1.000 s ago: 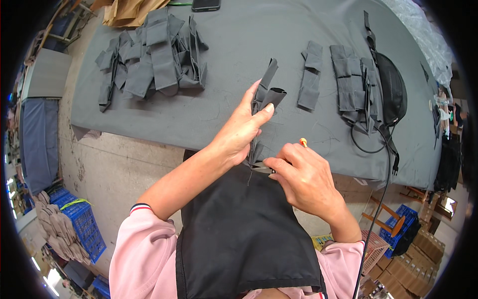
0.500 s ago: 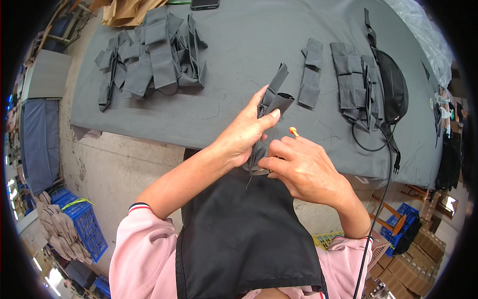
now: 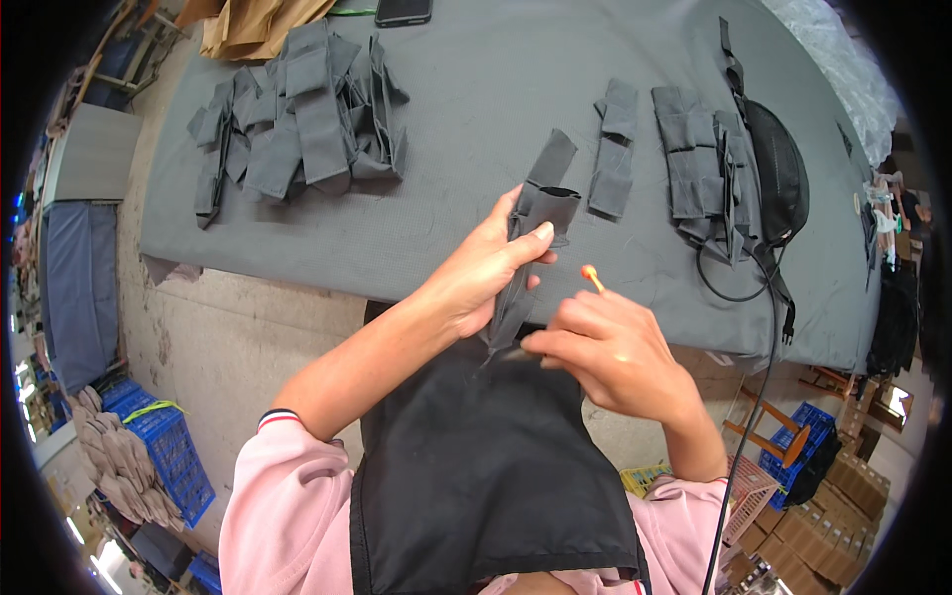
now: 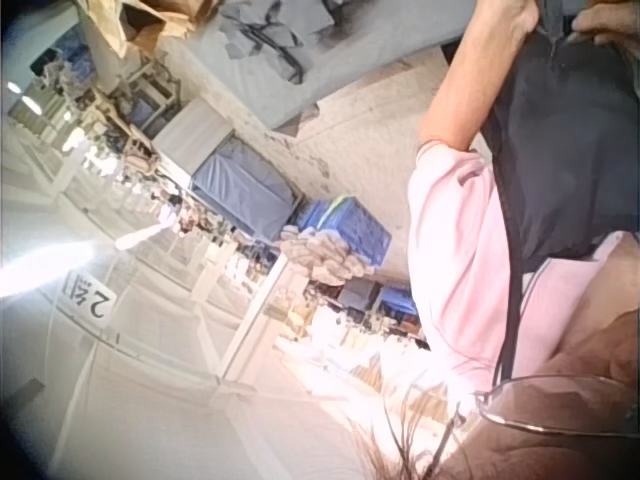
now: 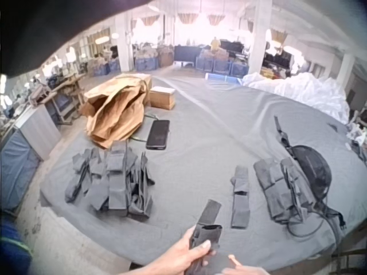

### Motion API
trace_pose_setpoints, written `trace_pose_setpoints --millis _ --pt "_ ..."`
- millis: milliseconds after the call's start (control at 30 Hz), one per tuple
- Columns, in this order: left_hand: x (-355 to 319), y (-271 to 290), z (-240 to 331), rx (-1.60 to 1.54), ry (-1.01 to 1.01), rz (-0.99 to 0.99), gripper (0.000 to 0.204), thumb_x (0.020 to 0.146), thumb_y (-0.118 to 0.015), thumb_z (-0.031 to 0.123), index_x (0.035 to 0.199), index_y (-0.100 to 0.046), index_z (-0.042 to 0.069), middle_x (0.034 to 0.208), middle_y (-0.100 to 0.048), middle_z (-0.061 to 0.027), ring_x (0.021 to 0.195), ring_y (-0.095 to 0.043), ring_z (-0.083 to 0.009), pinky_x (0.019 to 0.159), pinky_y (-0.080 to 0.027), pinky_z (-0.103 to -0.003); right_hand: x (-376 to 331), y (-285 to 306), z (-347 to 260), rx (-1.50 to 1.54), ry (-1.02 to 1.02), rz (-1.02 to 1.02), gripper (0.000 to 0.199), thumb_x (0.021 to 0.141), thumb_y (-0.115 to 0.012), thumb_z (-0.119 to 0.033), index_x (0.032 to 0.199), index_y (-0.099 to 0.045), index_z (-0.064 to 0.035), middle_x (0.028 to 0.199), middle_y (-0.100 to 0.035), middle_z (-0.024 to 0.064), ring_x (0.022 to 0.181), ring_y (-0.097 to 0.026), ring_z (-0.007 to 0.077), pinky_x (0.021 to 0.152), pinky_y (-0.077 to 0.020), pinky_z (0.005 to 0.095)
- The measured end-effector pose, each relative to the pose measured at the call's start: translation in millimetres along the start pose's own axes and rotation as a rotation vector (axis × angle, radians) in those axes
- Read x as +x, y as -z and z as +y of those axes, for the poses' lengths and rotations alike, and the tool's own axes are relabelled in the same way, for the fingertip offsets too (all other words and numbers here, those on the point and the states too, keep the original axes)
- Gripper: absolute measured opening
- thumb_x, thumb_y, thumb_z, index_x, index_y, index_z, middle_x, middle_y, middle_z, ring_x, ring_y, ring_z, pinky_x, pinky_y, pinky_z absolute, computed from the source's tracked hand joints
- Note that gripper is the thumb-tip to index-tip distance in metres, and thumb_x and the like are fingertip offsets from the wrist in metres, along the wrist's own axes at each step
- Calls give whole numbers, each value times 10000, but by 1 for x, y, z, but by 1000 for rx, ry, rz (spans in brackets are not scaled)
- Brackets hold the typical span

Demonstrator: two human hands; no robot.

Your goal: The person uses a small orange utility knife to cut and trim gray fabric strips on a gray work table. They repeatedly pick up folded fabric pieces, slice along the edges to remove excess material or threads, and place the trimmed pieces into a growing pile on the left side of the table.

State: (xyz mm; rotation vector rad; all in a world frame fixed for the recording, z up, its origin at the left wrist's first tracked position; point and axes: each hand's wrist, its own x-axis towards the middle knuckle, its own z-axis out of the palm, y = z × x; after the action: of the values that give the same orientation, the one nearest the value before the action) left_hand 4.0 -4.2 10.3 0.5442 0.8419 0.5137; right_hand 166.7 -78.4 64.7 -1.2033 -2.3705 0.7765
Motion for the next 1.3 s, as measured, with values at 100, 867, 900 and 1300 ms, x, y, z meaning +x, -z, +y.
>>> trace_pose_setpoints --millis 100,867,900,1300 --pt "-3 9 3 -71 -113 -57 455 928 -592 246 1299 -381 90 1280 -525 -102 1060 -568 -201 788 -547 -350 -5 0 -3 413 -321 157 314 695 -723 -63 998 -637 -70 844 -568 50 726 -561 216 733 -468 352" --pt "-10 -8 6 -28 -388 90 415 935 -547 383 1146 -426 47 999 -648 -152 676 -671 -181 584 -559 -271 -22 -50 -14 62 -395 605 374 688 -744 -45 1034 -603 -69 842 -562 66 620 -540 188 556 -442 301" --pt "-9 -10 7 -22 -398 91 413 938 -545 380 1148 -421 46 997 -647 -154 675 -671 -181 582 -559 -270 -22 -50 -13 7 -391 611 362 694 -741 -44 1030 -612 -76 852 -558 61 643 -541 204 581 -439 318" --pt "-13 -13 7 30 -463 118 372 954 -532 328 1161 -410 45 1000 -643 -175 679 -672 -196 591 -563 -279 -22 -56 -14 -17 -409 644 343 682 -742 -44 1009 -647 -84 797 -551 44 624 -533 212 570 -432 321"
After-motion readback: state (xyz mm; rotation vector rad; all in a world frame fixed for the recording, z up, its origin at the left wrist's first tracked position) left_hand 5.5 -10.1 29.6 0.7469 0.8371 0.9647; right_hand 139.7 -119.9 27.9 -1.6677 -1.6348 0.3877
